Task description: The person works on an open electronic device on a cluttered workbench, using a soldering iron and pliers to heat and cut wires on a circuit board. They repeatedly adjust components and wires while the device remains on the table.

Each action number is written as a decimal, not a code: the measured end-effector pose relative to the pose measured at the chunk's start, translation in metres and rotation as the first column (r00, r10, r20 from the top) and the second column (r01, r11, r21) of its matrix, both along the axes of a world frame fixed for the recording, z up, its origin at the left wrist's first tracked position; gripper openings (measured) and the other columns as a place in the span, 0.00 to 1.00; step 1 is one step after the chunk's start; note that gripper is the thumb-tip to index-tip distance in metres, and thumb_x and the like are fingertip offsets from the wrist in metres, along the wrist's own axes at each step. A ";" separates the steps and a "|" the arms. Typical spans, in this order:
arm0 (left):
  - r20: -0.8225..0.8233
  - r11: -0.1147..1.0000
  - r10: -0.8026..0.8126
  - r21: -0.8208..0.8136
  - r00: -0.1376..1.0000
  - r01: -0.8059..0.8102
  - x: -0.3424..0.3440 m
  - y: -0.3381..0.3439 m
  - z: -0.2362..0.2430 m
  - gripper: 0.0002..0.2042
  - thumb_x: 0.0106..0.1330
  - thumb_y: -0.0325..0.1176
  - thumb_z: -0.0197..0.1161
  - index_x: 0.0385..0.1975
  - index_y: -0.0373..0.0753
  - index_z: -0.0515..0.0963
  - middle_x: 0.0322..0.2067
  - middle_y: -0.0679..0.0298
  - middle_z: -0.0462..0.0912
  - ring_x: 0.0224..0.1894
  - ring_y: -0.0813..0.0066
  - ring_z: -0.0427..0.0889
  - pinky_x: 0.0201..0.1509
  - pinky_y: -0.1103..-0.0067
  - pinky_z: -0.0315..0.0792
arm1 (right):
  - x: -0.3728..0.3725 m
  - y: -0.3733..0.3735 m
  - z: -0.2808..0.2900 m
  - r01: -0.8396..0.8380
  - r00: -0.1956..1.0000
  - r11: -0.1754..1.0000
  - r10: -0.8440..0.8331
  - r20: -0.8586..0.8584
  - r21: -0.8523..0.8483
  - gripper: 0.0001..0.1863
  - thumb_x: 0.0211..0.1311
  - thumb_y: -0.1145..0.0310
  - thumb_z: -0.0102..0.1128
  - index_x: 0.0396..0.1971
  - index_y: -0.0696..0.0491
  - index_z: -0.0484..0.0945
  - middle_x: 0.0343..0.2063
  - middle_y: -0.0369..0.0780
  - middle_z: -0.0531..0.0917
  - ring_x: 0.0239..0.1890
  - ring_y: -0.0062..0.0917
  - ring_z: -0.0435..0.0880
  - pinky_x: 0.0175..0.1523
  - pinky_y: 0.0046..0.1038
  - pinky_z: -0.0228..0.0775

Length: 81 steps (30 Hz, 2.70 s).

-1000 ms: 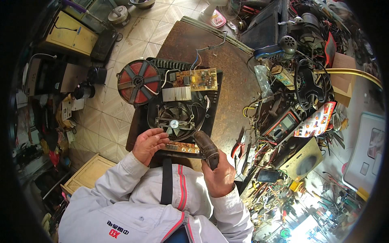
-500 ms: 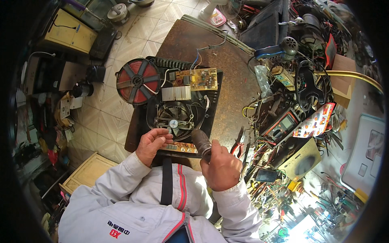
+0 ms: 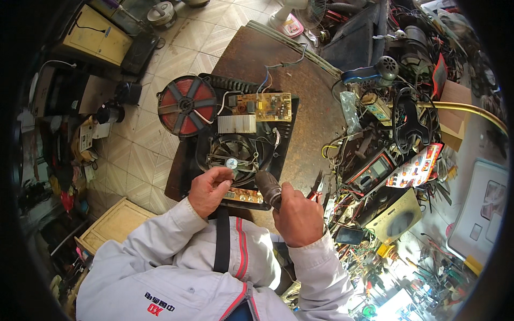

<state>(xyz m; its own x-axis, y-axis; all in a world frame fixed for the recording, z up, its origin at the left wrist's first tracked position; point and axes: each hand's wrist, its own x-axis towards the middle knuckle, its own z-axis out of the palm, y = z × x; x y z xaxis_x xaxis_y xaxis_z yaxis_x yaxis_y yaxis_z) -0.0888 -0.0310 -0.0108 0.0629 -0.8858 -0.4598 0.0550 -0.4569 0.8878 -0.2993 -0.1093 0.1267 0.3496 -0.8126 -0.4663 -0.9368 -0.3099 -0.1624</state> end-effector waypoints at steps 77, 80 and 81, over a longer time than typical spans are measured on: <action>0.814 0.624 -0.406 -0.086 0.416 0.777 -0.189 -0.070 -0.020 0.08 0.60 0.27 0.64 0.40 0.38 0.81 0.38 0.55 0.83 0.44 0.55 0.85 0.41 0.63 0.81 | -0.146 0.172 -0.167 0.290 0.928 0.930 -0.215 0.305 -0.227 0.51 0.32 0.69 0.82 0.65 0.60 0.70 0.49 0.48 0.80 0.46 0.45 0.81 0.52 0.45 0.74; 0.721 0.721 -0.354 -0.196 0.597 0.664 -0.162 -0.064 0.003 0.10 0.63 0.29 0.66 0.43 0.40 0.82 0.41 0.55 0.85 0.43 0.55 0.87 0.42 0.64 0.82 | -0.159 0.172 -0.180 0.257 0.937 0.936 -0.181 0.298 -0.241 0.51 0.32 0.69 0.83 0.65 0.58 0.70 0.50 0.48 0.80 0.49 0.46 0.80 0.54 0.44 0.74; 0.671 0.756 -0.331 -0.232 0.664 0.612 -0.146 -0.058 0.012 0.10 0.64 0.30 0.67 0.44 0.41 0.82 0.43 0.56 0.85 0.43 0.55 0.87 0.42 0.64 0.82 | -0.158 0.163 -0.167 0.235 0.952 0.959 -0.194 0.237 -0.160 0.50 0.34 0.68 0.83 0.64 0.58 0.70 0.51 0.48 0.80 0.51 0.46 0.80 0.57 0.44 0.74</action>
<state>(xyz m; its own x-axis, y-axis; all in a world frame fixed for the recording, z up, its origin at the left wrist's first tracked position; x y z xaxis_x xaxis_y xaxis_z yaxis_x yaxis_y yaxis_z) -0.2353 -0.0895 0.0013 -0.3030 -0.9500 -0.0757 -0.6249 0.1381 0.7684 -0.4575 0.0542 -0.0401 0.2329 -0.9440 -0.2337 -0.9329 -0.1490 -0.3277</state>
